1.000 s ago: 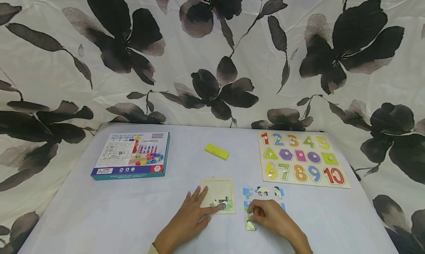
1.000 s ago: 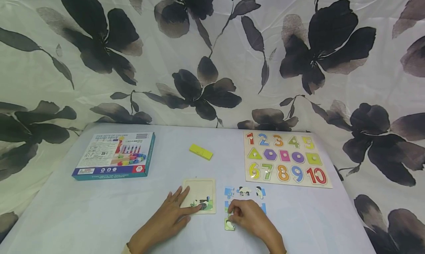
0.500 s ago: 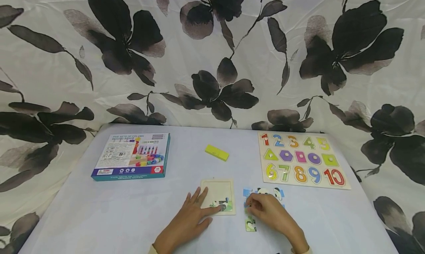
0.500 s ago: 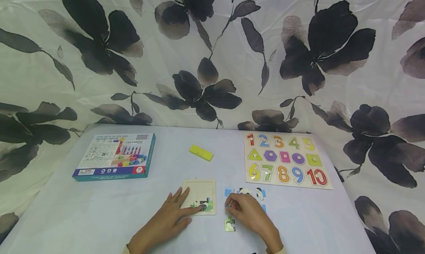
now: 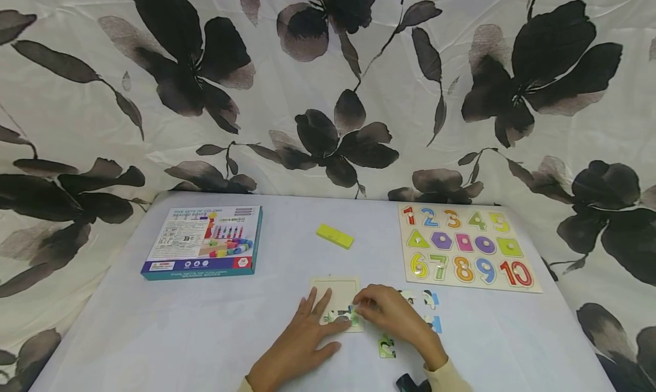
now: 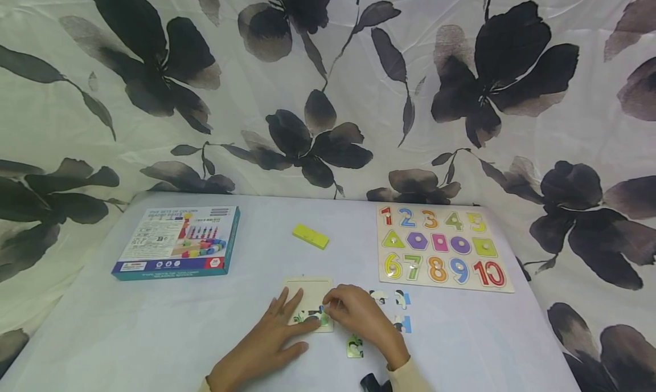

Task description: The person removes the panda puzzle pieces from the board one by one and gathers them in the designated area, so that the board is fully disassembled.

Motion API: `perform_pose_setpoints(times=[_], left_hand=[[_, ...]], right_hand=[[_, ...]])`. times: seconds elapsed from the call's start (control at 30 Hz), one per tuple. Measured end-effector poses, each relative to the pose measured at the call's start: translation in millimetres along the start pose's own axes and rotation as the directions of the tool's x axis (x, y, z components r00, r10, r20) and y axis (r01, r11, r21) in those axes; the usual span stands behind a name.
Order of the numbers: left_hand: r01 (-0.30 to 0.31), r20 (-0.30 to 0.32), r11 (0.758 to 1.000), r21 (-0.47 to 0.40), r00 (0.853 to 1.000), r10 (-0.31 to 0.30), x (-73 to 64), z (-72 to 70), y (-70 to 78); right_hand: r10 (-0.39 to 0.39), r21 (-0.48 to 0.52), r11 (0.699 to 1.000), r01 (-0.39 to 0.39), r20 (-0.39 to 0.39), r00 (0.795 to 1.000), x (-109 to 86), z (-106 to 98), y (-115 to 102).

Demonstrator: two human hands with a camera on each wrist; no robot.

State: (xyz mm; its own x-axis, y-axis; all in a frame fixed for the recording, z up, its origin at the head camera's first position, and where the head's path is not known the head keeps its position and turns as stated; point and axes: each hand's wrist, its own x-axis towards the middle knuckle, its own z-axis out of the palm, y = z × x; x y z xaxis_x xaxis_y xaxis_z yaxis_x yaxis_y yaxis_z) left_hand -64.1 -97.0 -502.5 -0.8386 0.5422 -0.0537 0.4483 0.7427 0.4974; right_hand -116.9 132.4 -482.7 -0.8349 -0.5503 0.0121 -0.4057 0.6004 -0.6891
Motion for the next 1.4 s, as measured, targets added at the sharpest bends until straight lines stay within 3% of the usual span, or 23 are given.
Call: perform_pose_setpoints(times=[0.2,0.37,0.7,0.9,1.4], left_hand=[[-0.005,0.016,0.999,0.040,1.000,0.005,2.2,2.5,2.2],[0.004,0.029,0.999,0.039,1.000,-0.005,4.4,1.7,1.6],[-0.043,-0.022,0.998,0.044,0.999,0.044,2.8,0.6,1.6],[-0.001,0.020,1.000,0.028,1.000,0.001,5.2,-0.6,3.3],[-0.002,0.034,1.000,0.010,0.999,0.002,5.3,-0.1,1.8]], right_hand=[[-0.025,-0.093,0.995,0.030,0.050,0.998,11.3,15,-4],[-0.029,-0.110,0.993,0.035,0.054,0.998,15.9,20,-10],[-0.024,-0.117,0.993,0.031,0.059,0.998,17.6,24,-19],[-0.005,-0.163,0.987,0.008,0.019,1.000,16.0,23,-17],[-0.003,-0.113,0.994,0.005,0.014,1.000,17.7,25,-19]])
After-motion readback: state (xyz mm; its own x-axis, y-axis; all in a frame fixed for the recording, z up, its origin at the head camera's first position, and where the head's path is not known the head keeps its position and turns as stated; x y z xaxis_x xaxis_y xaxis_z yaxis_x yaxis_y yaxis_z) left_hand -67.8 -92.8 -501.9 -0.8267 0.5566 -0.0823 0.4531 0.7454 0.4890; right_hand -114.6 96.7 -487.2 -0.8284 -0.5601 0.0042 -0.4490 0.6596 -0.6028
